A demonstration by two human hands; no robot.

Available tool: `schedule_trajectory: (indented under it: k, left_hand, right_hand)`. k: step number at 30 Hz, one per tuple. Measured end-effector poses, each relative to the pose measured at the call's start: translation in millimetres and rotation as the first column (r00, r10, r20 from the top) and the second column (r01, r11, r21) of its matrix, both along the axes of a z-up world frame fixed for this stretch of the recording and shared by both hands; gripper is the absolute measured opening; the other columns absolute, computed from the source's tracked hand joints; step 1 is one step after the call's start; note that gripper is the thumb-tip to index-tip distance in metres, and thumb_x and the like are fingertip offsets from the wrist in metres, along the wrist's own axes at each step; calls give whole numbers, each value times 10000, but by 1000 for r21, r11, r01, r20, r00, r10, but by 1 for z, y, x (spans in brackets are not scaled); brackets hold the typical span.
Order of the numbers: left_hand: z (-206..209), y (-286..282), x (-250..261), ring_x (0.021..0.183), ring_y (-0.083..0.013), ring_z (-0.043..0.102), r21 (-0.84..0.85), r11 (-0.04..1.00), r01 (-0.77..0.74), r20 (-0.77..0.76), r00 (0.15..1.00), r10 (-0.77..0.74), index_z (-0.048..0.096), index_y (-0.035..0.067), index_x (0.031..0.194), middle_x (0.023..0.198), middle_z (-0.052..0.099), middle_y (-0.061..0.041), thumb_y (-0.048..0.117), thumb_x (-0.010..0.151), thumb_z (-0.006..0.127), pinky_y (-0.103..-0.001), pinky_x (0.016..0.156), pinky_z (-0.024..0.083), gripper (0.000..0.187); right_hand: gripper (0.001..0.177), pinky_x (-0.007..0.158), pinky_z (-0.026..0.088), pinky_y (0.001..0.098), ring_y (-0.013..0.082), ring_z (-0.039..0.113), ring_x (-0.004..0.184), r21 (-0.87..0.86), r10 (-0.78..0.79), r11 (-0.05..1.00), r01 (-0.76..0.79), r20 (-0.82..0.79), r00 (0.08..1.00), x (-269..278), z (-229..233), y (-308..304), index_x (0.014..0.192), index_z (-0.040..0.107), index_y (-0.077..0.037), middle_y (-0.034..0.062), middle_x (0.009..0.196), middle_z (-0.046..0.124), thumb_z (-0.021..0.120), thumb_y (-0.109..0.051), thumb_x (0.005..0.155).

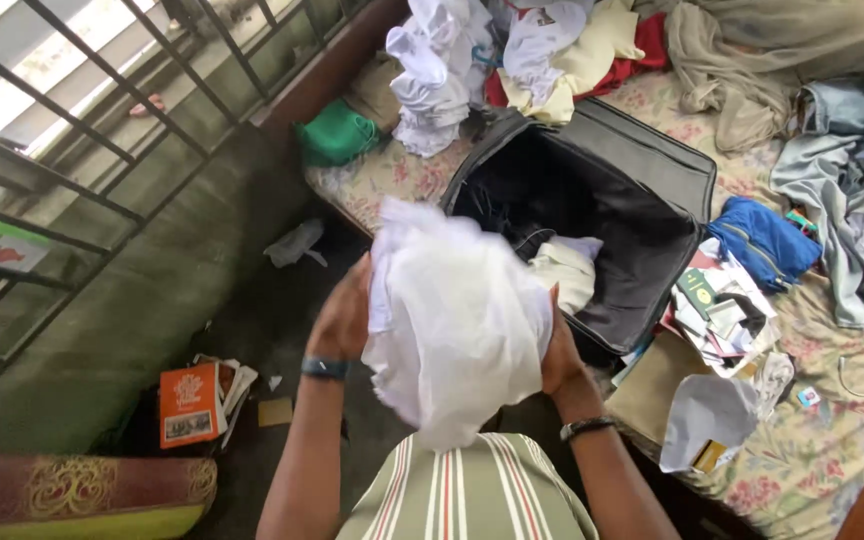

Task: Packing various items of clothing into a suitcase on a bed.

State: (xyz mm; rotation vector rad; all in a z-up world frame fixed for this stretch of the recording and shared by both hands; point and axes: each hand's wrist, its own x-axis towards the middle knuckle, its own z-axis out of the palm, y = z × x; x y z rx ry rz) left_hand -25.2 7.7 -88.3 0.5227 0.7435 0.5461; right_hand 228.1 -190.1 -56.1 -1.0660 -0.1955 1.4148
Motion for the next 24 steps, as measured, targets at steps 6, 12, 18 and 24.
schedule_trajectory:
  k: [6,12,18,24]
  left_hand:
    - [-107,-49,-48,928,-155,679,-45,981,187,-382,905,-190,727,69,1156,1090,739,-35,331,883,703,-315,773,528,379]
    - [-37,-39,-34,804,-135,632,486,870,83,-408,902,142,708,-31,1058,996,708,-93,250,946,720,-285,710,531,304]
    - [53,-29,-23,1158,-439,520,964,-32,263,-215,846,487,364,-259,1387,1316,477,-393,162,641,864,-490,982,472,991]
    - [71,21,-40,1017,-249,565,614,16,789,-704,538,464,742,102,1020,1010,631,-82,172,807,866,-385,896,506,256]
  right_hand:
    - [641,828,615,380,232,739,957,-256,181,955,-148,111,977,0,-103,1,1291,636,81,125,1092,766,767,-404,893]
    - [721,750,595,356,245,750,813,-657,528,732,178,714,460,-6,-28,37,1398,556,-43,117,942,744,793,-443,846]
    - [1118,1002,456,506,440,518,1249,46,-82,980,-195,981,-177,-1,-26,50,1491,438,143,359,1392,545,980,-353,648]
    - [332,1010,543,390,244,600,1128,-282,241,943,-178,945,-219,-4,23,57,1133,718,-118,88,1157,643,820,-174,822]
